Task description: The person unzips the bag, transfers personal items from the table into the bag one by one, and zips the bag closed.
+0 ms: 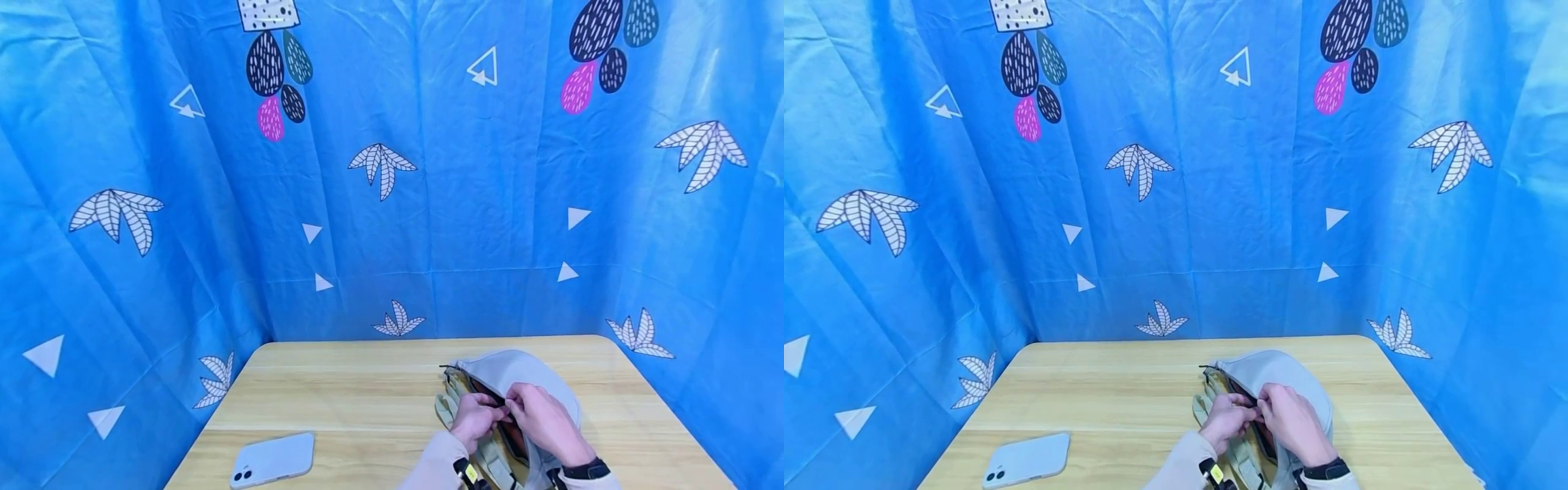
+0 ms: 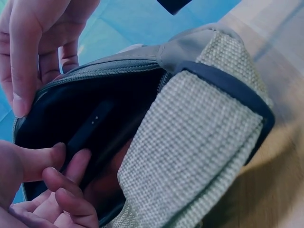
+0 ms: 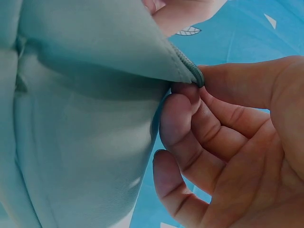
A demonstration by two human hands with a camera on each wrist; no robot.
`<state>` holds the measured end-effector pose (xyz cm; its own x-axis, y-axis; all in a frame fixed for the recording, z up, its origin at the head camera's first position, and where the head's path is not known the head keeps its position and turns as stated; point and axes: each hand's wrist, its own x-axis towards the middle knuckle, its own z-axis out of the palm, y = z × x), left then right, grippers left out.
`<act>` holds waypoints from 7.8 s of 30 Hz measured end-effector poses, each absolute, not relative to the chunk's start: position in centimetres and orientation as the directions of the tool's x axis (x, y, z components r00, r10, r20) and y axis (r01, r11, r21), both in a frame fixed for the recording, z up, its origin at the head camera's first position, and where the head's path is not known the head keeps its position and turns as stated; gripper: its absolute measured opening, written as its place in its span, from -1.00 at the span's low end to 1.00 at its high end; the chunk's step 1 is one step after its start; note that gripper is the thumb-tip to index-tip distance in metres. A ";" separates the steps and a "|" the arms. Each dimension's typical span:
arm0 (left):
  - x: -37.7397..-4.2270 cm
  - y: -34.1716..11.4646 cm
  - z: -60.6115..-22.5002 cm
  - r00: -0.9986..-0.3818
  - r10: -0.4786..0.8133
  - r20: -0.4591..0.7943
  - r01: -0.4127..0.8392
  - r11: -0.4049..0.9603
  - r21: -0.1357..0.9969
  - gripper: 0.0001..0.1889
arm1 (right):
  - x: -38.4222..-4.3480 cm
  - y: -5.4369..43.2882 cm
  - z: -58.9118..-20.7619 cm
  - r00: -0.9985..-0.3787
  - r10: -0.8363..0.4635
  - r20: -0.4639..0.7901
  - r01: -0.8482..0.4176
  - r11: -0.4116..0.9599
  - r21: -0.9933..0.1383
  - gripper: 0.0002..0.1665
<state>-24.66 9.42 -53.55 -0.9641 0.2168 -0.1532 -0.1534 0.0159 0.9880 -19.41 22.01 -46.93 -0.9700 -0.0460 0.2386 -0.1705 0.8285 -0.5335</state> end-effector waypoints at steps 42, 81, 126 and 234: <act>-25.1 11.0 -53.6 -0.984 0.149 -0.094 -0.090 0.032 0.995 -0.75 | -19.3 21.9 -46.7 -0.970 -0.043 0.241 -0.167 0.835 -0.524 -0.78; -26.0 8.0 -54.1 -0.956 0.294 0.006 0.101 0.310 0.945 -0.86 | -19.3 22.3 -46.9 -0.974 -0.065 0.217 -0.177 0.817 -0.549 -0.84; -27.2 -19.2 -49.5 -0.945 0.274 0.179 0.321 0.669 0.670 -0.89 | -19.6 22.5 -46.5 -0.983 -0.096 0.156 -0.169 0.808 -0.565 -0.89; -25.5 -27.7 -52.3 -0.966 0.110 -0.236 0.001 0.907 0.420 -0.18 | -19.5 22.2 -46.9 -0.987 -0.057 0.147 -0.133 0.804 -0.580 -0.90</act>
